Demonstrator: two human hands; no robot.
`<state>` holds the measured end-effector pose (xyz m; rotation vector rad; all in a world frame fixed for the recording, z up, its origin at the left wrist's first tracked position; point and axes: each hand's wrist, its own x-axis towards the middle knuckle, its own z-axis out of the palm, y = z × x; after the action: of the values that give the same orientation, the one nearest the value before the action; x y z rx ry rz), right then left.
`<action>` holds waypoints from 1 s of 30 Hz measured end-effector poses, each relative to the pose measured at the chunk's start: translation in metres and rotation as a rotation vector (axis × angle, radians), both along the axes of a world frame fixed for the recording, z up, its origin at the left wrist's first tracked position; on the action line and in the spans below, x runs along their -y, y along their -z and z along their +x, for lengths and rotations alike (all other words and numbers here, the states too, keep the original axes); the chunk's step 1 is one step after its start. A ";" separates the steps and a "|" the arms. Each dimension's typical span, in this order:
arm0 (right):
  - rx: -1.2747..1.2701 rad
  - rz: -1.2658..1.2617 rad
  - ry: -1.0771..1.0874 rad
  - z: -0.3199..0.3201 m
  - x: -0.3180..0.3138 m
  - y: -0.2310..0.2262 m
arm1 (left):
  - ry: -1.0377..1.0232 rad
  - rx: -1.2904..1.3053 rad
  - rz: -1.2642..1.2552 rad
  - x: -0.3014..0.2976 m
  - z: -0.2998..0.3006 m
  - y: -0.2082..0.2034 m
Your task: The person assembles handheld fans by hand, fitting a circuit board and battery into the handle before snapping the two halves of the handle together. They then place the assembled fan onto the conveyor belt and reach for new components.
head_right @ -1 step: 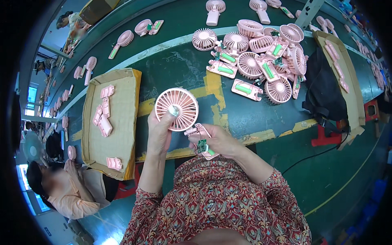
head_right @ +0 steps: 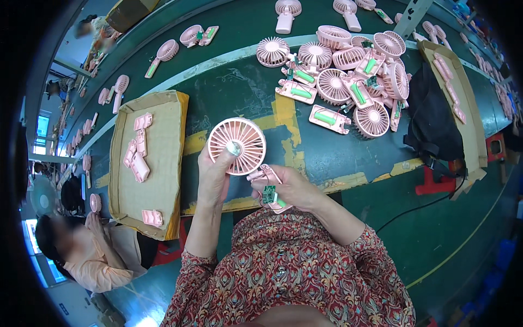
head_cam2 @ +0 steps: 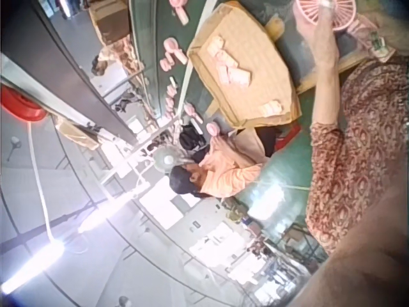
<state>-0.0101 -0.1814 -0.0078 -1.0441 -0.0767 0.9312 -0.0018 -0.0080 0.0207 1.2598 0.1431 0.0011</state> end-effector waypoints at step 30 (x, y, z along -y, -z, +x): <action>0.159 -0.310 0.155 0.017 -0.001 0.038 | 0.151 0.460 1.059 0.018 -0.023 0.023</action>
<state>0.0066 -0.1803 -0.0455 -1.3909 0.0173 0.7319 -0.0247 -0.0256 -0.0020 2.2819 -0.4097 0.2653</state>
